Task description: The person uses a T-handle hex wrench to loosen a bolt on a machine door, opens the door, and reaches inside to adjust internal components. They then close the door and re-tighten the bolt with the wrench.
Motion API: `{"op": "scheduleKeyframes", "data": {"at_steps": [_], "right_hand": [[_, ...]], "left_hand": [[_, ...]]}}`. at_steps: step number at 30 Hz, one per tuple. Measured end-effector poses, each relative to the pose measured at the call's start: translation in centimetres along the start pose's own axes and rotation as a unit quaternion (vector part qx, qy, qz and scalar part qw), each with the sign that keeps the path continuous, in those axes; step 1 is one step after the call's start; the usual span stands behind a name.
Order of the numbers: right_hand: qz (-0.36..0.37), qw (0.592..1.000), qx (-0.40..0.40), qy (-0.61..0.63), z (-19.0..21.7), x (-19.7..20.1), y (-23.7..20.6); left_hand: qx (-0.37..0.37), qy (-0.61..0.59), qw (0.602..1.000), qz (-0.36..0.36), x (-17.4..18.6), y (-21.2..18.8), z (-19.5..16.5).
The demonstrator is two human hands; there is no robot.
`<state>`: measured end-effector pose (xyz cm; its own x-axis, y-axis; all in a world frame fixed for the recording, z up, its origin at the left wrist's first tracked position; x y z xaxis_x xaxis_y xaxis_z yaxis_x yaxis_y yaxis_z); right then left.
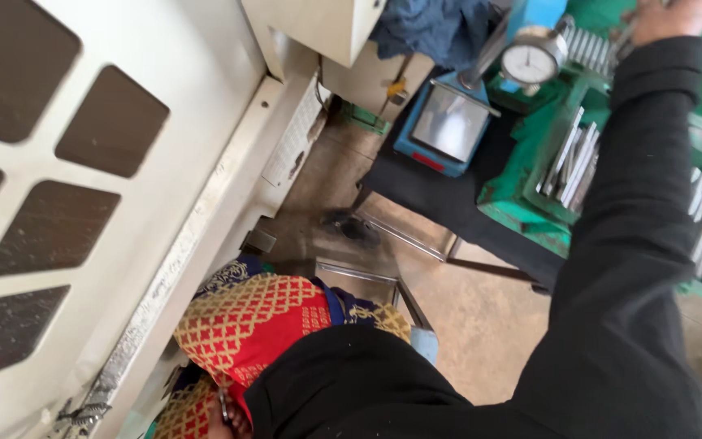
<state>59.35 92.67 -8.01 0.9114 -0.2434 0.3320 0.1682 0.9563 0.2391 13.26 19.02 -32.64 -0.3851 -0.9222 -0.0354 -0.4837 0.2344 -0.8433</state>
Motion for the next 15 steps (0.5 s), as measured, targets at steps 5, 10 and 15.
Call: {"op": "scheduleKeyframes", "data": {"at_steps": [5, 10, 15], "right_hand": [[0.049, 0.912, 0.013, -0.406, -2.3, 3.0, 1.5], [0.05, 0.899, -0.022, -0.434, -6.8, 4.4, 2.7], [0.158, 0.874, -0.012, -0.458, -8.3, 3.3, 2.7]], "left_hand": [[0.018, 0.058, 0.997, -0.053, -1.0, 0.9, 0.0], [0.021, 0.093, 0.993, -0.074, -2.0, 2.1, 0.0], [-0.029, 0.083, 0.993, -0.08, -3.6, 3.5, -0.3]]}}
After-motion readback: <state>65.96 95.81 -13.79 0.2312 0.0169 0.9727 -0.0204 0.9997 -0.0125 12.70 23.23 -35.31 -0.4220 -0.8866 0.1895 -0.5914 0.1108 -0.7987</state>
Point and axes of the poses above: each hand's wrist, its own y-axis towards the middle knuckle, its own x-axis out of the back of the hand, z = x × y, the point moved 6 cm from there along y, towards the middle knuckle, and after that the axes turned 10 degrees about y, right-handed, at the moved point
